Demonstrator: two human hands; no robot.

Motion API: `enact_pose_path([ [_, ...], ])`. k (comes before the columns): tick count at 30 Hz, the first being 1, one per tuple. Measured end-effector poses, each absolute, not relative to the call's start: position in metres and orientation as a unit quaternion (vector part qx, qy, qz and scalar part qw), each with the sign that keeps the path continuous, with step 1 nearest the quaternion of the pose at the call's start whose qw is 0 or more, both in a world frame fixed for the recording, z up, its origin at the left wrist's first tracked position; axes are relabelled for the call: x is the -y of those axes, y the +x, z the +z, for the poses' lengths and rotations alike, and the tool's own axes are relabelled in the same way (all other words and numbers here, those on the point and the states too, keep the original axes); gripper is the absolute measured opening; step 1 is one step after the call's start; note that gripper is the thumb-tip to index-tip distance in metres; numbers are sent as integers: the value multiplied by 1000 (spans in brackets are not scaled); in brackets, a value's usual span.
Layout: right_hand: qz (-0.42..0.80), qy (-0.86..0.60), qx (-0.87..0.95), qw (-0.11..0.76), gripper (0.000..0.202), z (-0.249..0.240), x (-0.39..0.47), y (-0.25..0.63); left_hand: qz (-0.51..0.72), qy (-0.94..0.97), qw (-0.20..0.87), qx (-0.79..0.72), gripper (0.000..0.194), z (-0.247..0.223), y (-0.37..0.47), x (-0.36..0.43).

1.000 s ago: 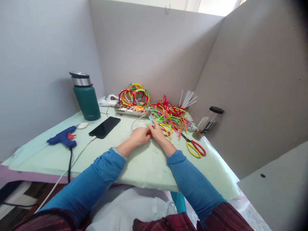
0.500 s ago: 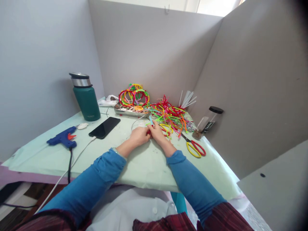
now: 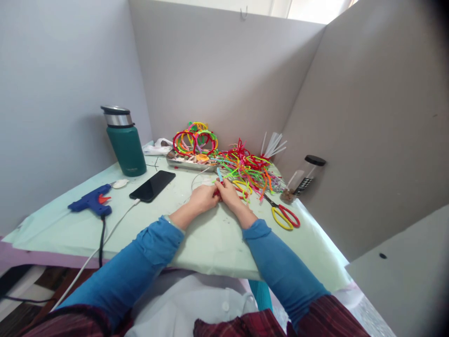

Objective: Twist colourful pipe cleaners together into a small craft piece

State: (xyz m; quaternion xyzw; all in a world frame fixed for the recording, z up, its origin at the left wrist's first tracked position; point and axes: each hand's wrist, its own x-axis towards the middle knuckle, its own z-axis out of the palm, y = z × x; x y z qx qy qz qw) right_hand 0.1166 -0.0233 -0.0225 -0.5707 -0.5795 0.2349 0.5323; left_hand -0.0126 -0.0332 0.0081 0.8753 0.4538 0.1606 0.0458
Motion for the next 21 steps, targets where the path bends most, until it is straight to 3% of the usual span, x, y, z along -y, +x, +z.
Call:
enact_pose_path([
  [21,328,-555,563,518,14,-20,26,113,152,850,-22,-503,31,10,-13,34],
])
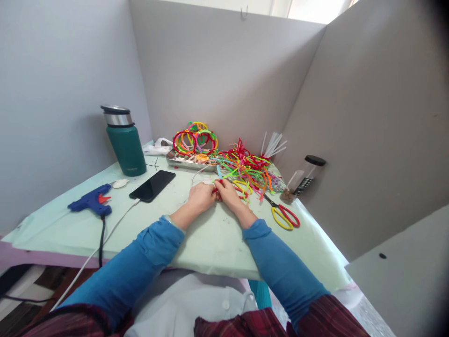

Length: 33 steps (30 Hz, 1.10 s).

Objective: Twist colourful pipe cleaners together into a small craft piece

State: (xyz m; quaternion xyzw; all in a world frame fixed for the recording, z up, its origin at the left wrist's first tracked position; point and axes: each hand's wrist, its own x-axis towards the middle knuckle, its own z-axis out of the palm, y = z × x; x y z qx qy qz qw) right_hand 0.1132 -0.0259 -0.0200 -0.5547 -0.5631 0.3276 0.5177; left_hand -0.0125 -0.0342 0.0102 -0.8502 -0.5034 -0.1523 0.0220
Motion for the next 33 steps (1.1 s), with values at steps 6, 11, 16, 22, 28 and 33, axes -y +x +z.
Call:
enact_pose_path([
  [6,342,-546,567,513,13,-17,29,113,-152,-851,35,502,35,10,-12,33],
  [11,349,-542,562,517,13,-18,27,113,-145,-858,10,492,36,7,-12,31],
  [16,348,-547,557,519,14,-20,26,113,-145,-862,-9,486,35,7,-12,32],
  [22,346,-544,562,518,13,-19,26,113,-147,-863,-27,483,33,7,-12,31],
  [28,329,-548,565,521,14,-22,24,114,-147,-868,-45,473,31,6,-11,32],
  [33,320,-553,571,516,18,-26,21,116,-140,-862,-52,485,31,8,-11,34],
])
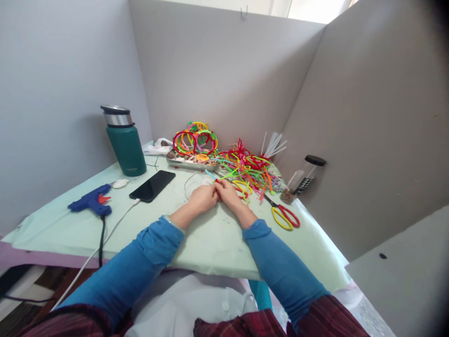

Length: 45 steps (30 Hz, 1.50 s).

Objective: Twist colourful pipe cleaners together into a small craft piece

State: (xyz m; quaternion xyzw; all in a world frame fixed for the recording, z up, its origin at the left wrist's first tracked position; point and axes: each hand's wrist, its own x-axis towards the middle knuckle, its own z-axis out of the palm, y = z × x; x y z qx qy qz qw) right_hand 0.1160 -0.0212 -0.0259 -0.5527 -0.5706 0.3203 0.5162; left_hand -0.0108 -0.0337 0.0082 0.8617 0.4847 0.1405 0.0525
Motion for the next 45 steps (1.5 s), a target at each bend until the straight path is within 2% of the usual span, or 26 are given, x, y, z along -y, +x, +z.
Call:
enact_pose_path([
  [24,324,-555,571,510,16,-22,24,114,142,861,47,-486,31,6,-12,31],
  [35,273,-575,590,496,24,-27,19,118,134,859,53,-491,32,9,-11,34],
  [45,279,-566,590,504,23,-26,20,118,144,867,43,-475,32,7,-11,33],
])
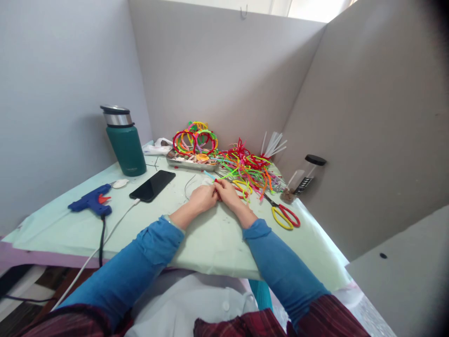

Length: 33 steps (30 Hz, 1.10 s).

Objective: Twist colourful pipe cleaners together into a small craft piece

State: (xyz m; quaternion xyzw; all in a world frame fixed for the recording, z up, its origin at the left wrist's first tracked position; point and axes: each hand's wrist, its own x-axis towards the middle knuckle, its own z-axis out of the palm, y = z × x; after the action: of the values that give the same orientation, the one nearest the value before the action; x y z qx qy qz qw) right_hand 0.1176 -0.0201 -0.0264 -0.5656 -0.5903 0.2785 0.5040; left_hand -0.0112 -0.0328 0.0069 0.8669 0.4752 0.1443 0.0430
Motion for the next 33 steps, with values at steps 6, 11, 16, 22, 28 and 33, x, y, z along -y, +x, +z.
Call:
enact_pose_path([
  [6,273,-572,593,496,21,-24,21,117,133,863,52,-484,32,10,-11,35],
  [11,262,-575,597,494,18,-22,23,116,133,864,53,-484,32,9,-11,34],
  [16,243,-581,608,484,17,-20,24,116,134,865,45,-481,32,8,-11,33],
  [22,232,-584,616,476,18,-19,25,116,127,867,37,-481,32,7,-10,32],
  [28,225,-580,618,480,19,-21,23,116,135,872,29,-470,32,4,-11,30],
  [33,230,-585,616,475,19,-21,23,116,135,872,28,-470,33,4,-11,30],
])
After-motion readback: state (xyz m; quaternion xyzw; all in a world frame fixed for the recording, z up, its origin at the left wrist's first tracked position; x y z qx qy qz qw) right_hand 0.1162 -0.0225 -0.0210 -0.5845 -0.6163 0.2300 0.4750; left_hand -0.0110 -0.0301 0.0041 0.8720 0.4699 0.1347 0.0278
